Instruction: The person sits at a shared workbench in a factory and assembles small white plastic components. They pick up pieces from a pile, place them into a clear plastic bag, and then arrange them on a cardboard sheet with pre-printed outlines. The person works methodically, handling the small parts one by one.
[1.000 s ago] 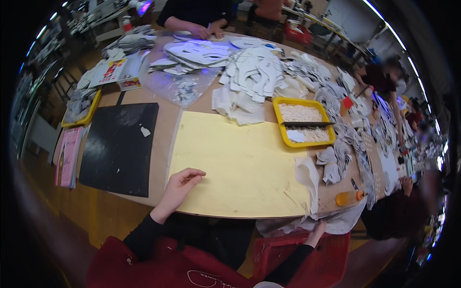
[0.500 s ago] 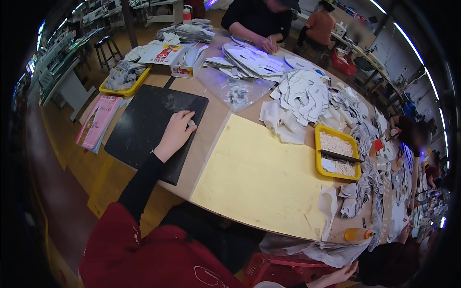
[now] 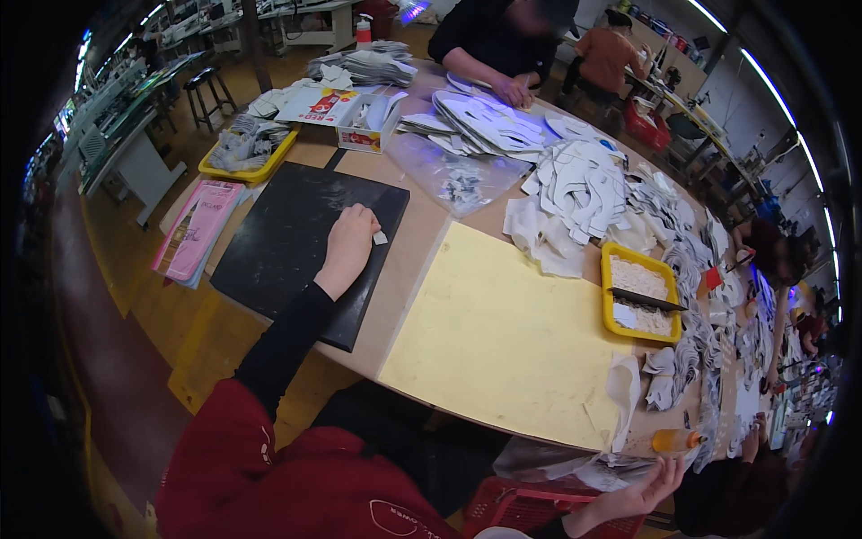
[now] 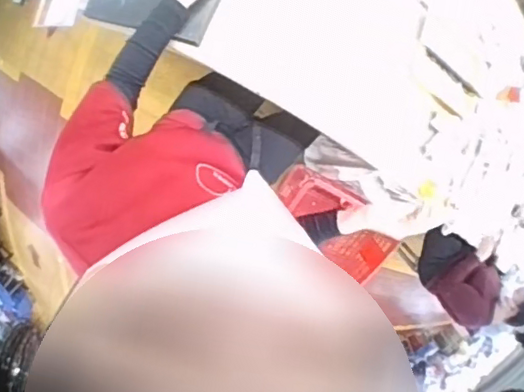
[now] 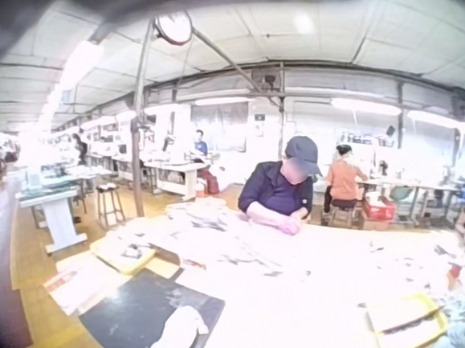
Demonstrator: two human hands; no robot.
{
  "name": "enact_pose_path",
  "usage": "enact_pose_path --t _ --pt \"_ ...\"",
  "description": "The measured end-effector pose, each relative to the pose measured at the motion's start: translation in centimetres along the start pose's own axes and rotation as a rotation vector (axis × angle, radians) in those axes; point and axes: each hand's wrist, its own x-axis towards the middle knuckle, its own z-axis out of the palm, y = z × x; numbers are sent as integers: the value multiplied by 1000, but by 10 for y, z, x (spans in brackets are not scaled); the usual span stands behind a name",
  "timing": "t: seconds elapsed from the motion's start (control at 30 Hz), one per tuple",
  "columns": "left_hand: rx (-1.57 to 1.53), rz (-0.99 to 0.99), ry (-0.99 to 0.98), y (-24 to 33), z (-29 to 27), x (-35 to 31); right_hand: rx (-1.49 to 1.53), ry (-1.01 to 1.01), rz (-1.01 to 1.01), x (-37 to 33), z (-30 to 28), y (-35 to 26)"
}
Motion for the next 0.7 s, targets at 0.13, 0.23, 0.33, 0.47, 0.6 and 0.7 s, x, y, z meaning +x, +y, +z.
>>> enact_pose_path --t 0.13,0.23,0.33,0.47,0.6,0.7 --pt "-53 8 -54 21 -16 -15 107 -312 -196 -34 34 -42" --pt "-389 -113 -203 44 -34 -41 199 -554 -273 -58 48 -65" --pt "-444 -191 -159 47 -39 -48 242 -769 -290 -73 51 -77" --pt "2 -28 99 20 -24 -28 282 -870 -219 -80 50 -79" --pt "-50 -38 -76 -2 -12 -13 263 -879 -171 -84 49 -79" --pt "-245 -31 -56 -1 -9 -13 293 -898 -159 -91 48 -82"
